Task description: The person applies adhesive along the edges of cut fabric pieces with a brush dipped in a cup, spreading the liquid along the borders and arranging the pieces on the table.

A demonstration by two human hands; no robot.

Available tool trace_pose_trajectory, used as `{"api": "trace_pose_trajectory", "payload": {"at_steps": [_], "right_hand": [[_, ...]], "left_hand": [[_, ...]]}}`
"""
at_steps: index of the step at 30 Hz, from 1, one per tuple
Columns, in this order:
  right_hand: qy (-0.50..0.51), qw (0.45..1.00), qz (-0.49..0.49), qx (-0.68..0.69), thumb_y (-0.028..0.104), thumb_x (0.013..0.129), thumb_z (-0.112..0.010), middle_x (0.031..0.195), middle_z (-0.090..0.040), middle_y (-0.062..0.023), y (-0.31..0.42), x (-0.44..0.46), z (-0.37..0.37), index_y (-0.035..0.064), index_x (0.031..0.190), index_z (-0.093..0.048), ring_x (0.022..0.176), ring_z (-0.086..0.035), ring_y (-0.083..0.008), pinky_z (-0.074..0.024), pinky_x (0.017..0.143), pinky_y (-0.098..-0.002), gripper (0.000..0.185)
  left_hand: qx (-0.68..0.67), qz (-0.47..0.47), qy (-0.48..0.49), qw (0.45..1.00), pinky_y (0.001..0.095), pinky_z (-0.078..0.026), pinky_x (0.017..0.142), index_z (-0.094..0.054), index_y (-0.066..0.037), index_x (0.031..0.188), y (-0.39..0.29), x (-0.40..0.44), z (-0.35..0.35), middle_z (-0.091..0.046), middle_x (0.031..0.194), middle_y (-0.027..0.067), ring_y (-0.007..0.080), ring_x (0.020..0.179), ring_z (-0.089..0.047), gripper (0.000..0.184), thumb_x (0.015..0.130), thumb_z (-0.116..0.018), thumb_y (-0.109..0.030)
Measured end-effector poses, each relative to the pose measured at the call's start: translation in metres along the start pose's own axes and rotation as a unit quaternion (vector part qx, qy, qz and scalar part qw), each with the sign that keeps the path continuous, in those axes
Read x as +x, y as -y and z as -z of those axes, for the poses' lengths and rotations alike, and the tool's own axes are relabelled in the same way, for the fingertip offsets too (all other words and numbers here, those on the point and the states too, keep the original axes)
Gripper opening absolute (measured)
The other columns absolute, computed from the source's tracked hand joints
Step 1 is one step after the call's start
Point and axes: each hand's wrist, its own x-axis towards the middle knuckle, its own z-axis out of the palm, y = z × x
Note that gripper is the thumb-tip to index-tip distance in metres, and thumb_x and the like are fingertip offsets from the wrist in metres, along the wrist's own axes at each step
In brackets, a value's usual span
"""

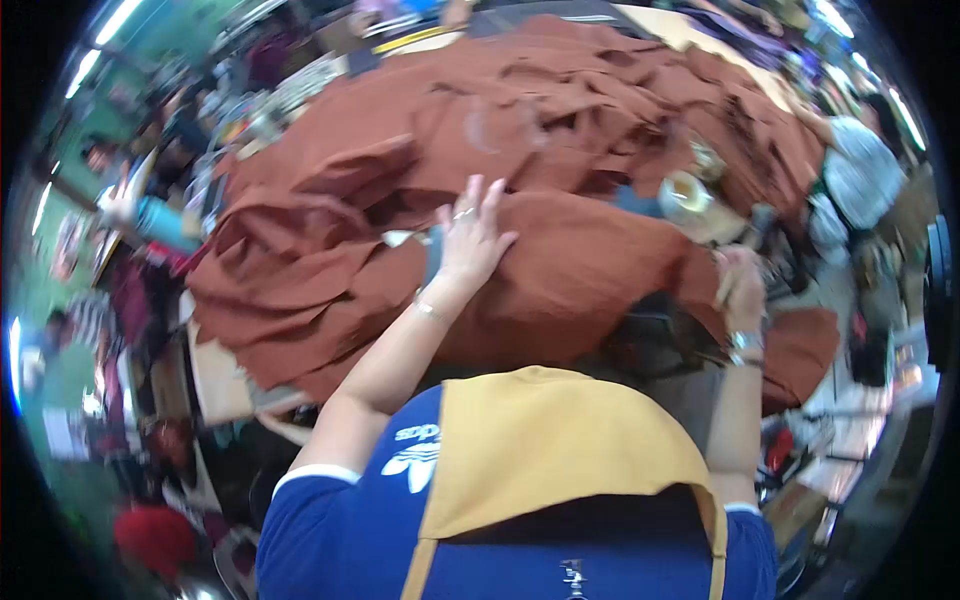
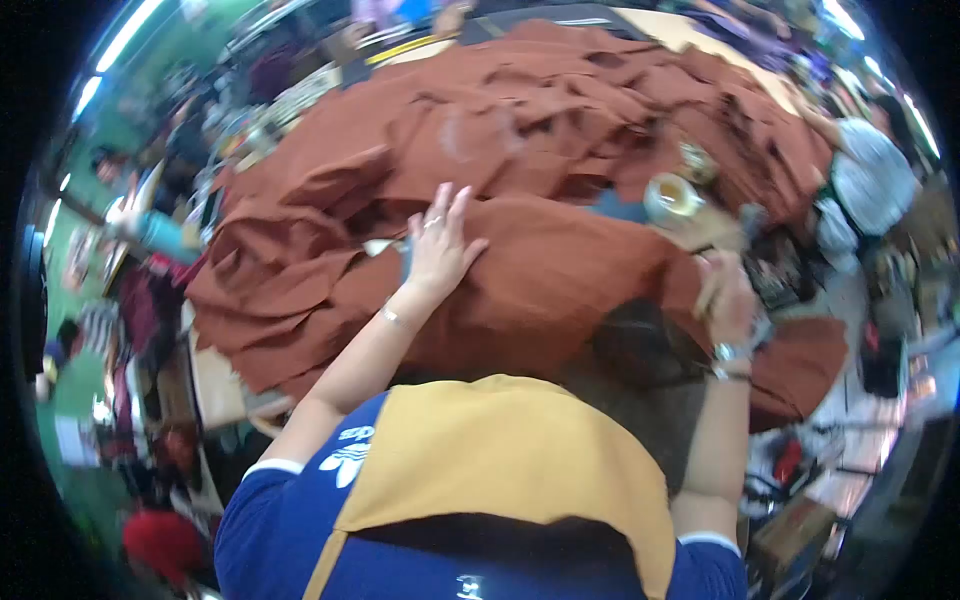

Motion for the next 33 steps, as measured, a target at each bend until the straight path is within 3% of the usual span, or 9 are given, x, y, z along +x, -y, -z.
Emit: {"api": "trace_pose_trajectory", "payload": {"at_steps": [3,6,8,11,16,19,20,26,33], "right_hand": [[0.011,0.993,-0.045,0.111,0.030,0.104,-0.055,0.107,-0.068,-0.0173,0.004,0.015,0.005,0.0074,0.120,-0.060,0.094,-0.069,-0.0342,-0.0527,0.080,-0.0409,0.028],[-0.014,0.971,-0.032,0.235,0.028,0.104,-0.056,0.128,-0.067,-0.0134,-0.011,0.036,-0.006,-0.0011,0.131,-0.062,0.121,-0.061,-0.0215,-0.0453,0.103,-0.0325,0.040],[0.050,0.940,-0.144,0.305,0.023,0.098,-0.067,0.114,-0.073,-0.0095,-0.010,0.054,-0.009,-0.0017,0.120,-0.068,0.101,-0.068,-0.0130,-0.0521,0.090,-0.0285,0.033],[0.077,0.965,-0.059,0.245,0.024,0.090,-0.076,0.101,-0.076,-0.0096,-0.020,0.084,-0.024,-0.0021,0.108,-0.073,0.087,-0.069,-0.0105,-0.0539,0.080,-0.0274,0.032],[0.072,0.991,0.004,0.114,0.039,0.084,-0.079,0.089,-0.074,-0.0178,-0.041,0.121,-0.058,-0.0013,0.096,-0.076,0.080,-0.072,-0.0261,-0.0552,0.077,-0.0346,0.042],[0.103,0.992,-0.066,-0.004,0.056,0.073,-0.082,0.087,-0.073,-0.0216,-0.074,0.131,-0.094,-0.0030,0.092,-0.073,0.084,-0.072,-0.0336,-0.0552,0.080,-0.0433,0.063],[0.099,0.979,-0.075,0.159,0.053,0.077,-0.081,0.091,-0.073,-0.0202,-0.064,0.124,-0.089,-0.0029,0.095,-0.072,0.085,-0.072,-0.0310,-0.0550,0.081,-0.0413,0.059],[0.081,0.974,-0.021,0.210,0.008,0.092,-0.071,0.108,-0.074,-0.0105,-0.058,0.119,-0.042,-0.0038,0.109,-0.073,0.099,-0.068,-0.0156,-0.0522,0.092,-0.0305,0.021],[0.110,0.989,0.034,0.098,0.006,0.091,-0.071,0.101,-0.072,-0.0113,-0.062,0.072,-0.024,-0.0032,0.107,-0.071,0.095,-0.068,-0.0185,-0.0527,0.086,-0.0308,0.019]], "left_hand": [[0.043,-0.053,0.099,0.993,0.0728,-0.012,0.113,-0.033,-0.018,0.157,-0.017,-0.028,-0.028,-0.008,0.167,0.0193,0.0404,0.153,-0.010,0.083,0.090,-0.061,-0.059],[0.044,-0.034,0.175,0.983,0.0711,-0.012,0.114,-0.036,-0.018,0.155,-0.025,-0.036,-0.032,-0.017,0.165,0.0194,0.0396,0.152,-0.015,0.088,0.087,-0.057,-0.069],[0.046,-0.021,0.193,0.980,0.0691,-0.014,0.115,-0.035,-0.020,0.156,-0.025,-0.032,-0.027,-0.023,0.164,0.0177,0.0388,0.152,-0.017,0.090,0.085,-0.059,-0.070],[0.041,-0.050,0.191,0.980,0.0689,-0.014,0.115,-0.038,-0.018,0.154,-0.016,-0.018,-0.032,-0.023,0.163,0.0208,0.0404,0.152,-0.017,0.093,0.083,-0.059,-0.074],[0.078,-0.086,0.101,0.988,0.0684,-0.015,0.116,-0.039,-0.020,0.153,-0.020,-0.010,-0.037,-0.022,0.163,0.0217,0.0413,0.151,-0.017,0.084,0.084,-0.066,-0.060],[0.030,-0.064,0.214,0.974,0.0670,-0.015,0.117,-0.041,-0.018,0.151,-0.047,-0.034,-0.036,-0.022,0.163,0.0218,0.0409,0.152,-0.016,0.072,0.091,-0.063,-0.051],[0.000,-0.064,0.188,0.980,0.0664,-0.014,0.117,-0.042,-0.017,0.151,-0.050,-0.044,-0.038,-0.023,0.162,0.0222,0.0412,0.151,-0.017,0.073,0.091,-0.061,-0.054],[-0.061,-0.075,0.157,0.983,0.0636,-0.012,0.119,-0.042,-0.015,0.152,-0.032,-0.038,-0.043,-0.024,0.162,0.0235,0.0418,0.151,-0.018,0.089,0.086,-0.055,-0.072],[-0.024,-0.077,0.175,0.981,0.0663,-0.011,0.118,-0.039,-0.015,0.154,-0.034,-0.033,-0.044,-0.019,0.163,0.0247,0.0422,0.152,-0.014,0.091,0.085,-0.055,-0.073]]}}
